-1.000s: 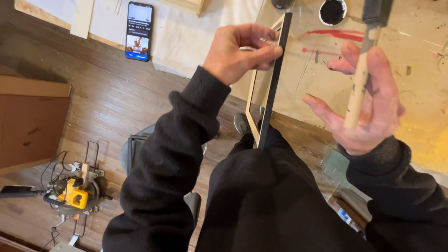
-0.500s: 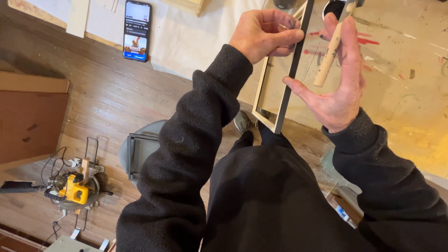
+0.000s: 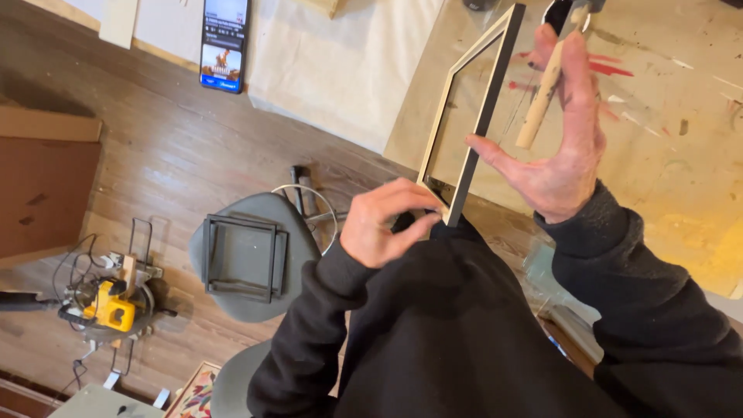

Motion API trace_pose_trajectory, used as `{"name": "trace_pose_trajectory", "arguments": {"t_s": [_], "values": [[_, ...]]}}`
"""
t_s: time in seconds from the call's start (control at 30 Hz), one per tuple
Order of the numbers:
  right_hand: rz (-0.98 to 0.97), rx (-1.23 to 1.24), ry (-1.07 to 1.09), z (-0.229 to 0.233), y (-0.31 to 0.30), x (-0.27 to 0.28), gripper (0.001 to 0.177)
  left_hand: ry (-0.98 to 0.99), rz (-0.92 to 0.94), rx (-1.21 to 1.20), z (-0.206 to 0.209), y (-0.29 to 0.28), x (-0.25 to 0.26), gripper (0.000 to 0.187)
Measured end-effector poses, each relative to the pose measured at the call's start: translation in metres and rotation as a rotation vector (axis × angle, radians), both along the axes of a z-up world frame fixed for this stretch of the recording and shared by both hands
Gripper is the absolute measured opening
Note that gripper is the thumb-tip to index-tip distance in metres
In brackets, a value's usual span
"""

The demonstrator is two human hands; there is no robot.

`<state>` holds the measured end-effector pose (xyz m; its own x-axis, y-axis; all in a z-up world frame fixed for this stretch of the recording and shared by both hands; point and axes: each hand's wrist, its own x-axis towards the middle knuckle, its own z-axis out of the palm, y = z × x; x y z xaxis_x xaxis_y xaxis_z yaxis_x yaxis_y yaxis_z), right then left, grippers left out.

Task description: Applying black paint to the edges of wooden picture frames using a foam brush.

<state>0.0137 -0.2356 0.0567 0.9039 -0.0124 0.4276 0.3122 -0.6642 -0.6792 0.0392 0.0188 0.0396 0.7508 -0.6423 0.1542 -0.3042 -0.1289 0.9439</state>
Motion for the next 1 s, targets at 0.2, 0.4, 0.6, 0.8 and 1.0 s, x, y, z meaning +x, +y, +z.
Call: {"name": "trace_pose_trajectory", "arguments": {"t_s": [0.2,0.4,0.6,0.8,1.0], "values": [[-0.009,-0.031,0.027,0.006,0.005,0.001,0.125,-0.052,0.026,-0.014,-0.007,-0.002,-0.014,0.025],[-0.049,-0.094,-0.204,-0.002,-0.024,-0.012,0.055,-0.081,0.018,-0.029,-0.013,-0.005,-0.015,0.024],[0.195,-0.348,0.141,0.019,-0.055,-0.075,0.024,-0.083,0.026,-0.070,-0.018,-0.003,-0.017,0.023],[0.253,-0.613,-0.052,0.066,-0.013,-0.055,0.032,-0.075,0.027,-0.061,-0.020,-0.003,-0.018,0.023],[0.509,-0.486,-0.025,0.060,-0.014,-0.084,0.038,-0.059,0.036,-0.063,-0.022,-0.002,-0.020,0.023]]}}
